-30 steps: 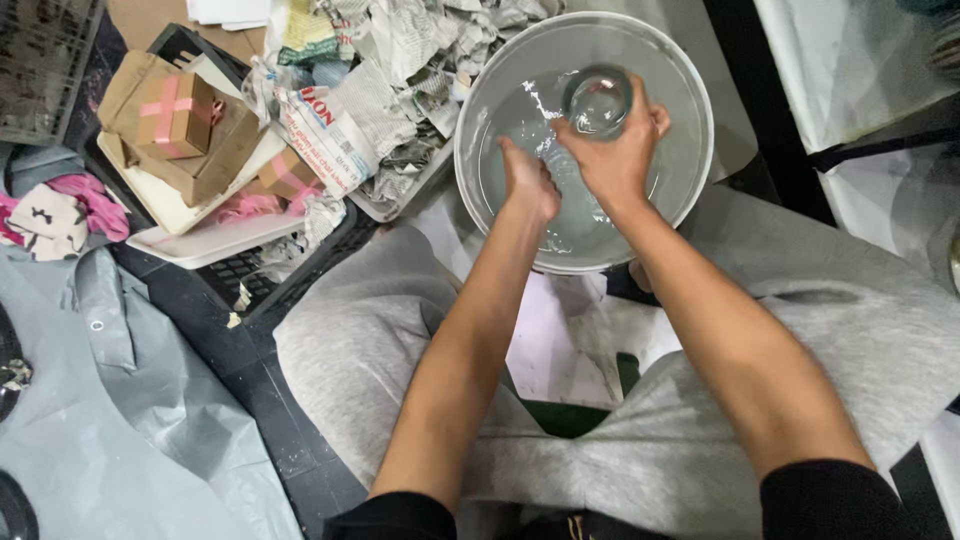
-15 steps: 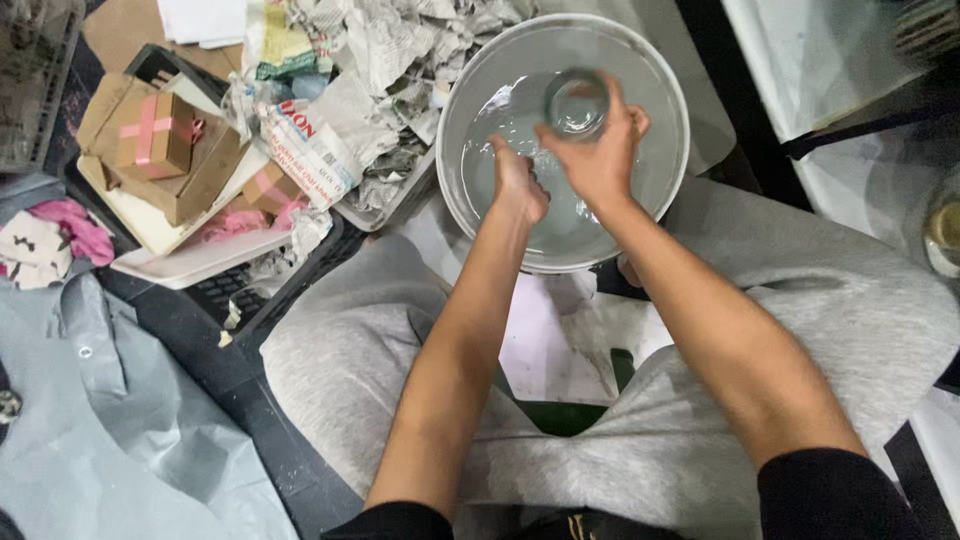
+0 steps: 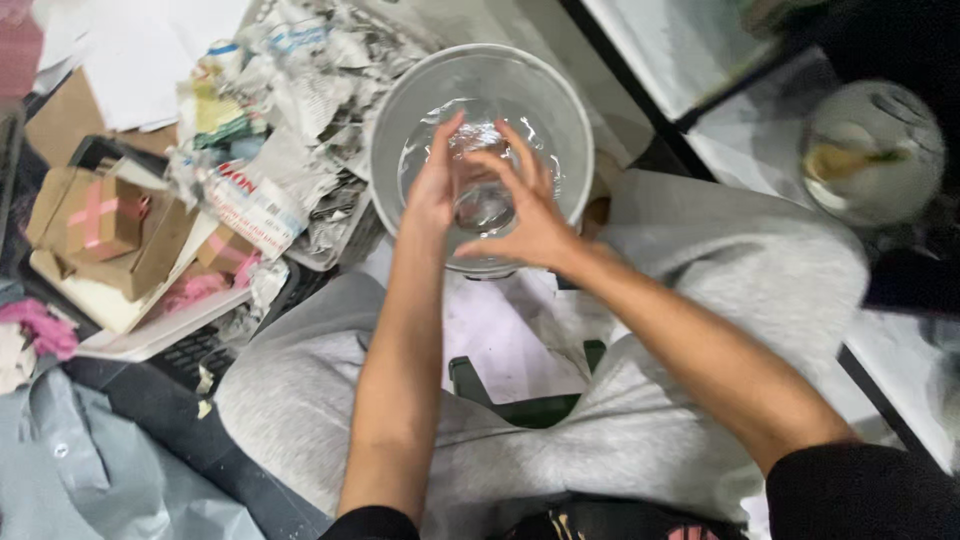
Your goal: The person washes several ceramic and glass items by hand in a bucket of water, including a rectangular tray, a bowl, and a glass. After rinsing each item, the person places it on a nearby shelf.
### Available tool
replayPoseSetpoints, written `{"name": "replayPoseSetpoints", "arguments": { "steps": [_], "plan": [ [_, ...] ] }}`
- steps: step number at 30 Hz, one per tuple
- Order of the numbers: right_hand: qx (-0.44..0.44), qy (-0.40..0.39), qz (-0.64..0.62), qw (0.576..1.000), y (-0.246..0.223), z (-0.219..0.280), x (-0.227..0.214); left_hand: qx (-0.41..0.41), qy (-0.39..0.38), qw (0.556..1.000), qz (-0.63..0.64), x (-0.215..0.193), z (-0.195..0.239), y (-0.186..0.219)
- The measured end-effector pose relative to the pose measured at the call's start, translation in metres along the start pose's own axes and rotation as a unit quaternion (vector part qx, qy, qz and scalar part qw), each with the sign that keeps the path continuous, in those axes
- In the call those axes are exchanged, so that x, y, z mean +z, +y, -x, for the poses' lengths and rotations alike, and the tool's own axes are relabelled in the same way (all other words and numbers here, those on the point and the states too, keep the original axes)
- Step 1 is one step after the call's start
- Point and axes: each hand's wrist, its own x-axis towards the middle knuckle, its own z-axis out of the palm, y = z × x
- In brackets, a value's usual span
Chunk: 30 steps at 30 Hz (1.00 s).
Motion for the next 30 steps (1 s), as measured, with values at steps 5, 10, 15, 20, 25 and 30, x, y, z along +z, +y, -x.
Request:
{"name": "replayPoseSetpoints", "arguments": {
  "steps": [5,10,15,20,25,30],
  "plan": [
    [0.065,0.026,-0.242,0.968,-0.02,0.023,-0.02,0.234,-0.185,0.955,-0.008,0.03,0.069,0.046],
    [-0.018,0.136,-0.24,0.961,-0.056,0.021,-0.066,0.371,-0.266,0.869,-0.191,0.102,0.158,0.089],
    [-0.084,0.237,-0.098,0.963,-0.106,0.077,-0.135,0.452,-0.323,0.794,-0.247,0.187,0.241,0.094],
    [-0.087,0.35,-0.081,0.929,-0.115,0.143,-0.18,0.44,-0.411,0.735,-0.312,0.27,0.259,0.067],
    [0.013,0.438,0.006,0.899,-0.062,0.238,-0.189,0.45,-0.439,0.644,-0.436,0.342,0.234,-0.012],
    [0.158,0.513,0.003,0.844,0.003,0.348,-0.173,0.4,-0.482,0.594,-0.505,0.402,0.195,-0.115]
  ]
}}
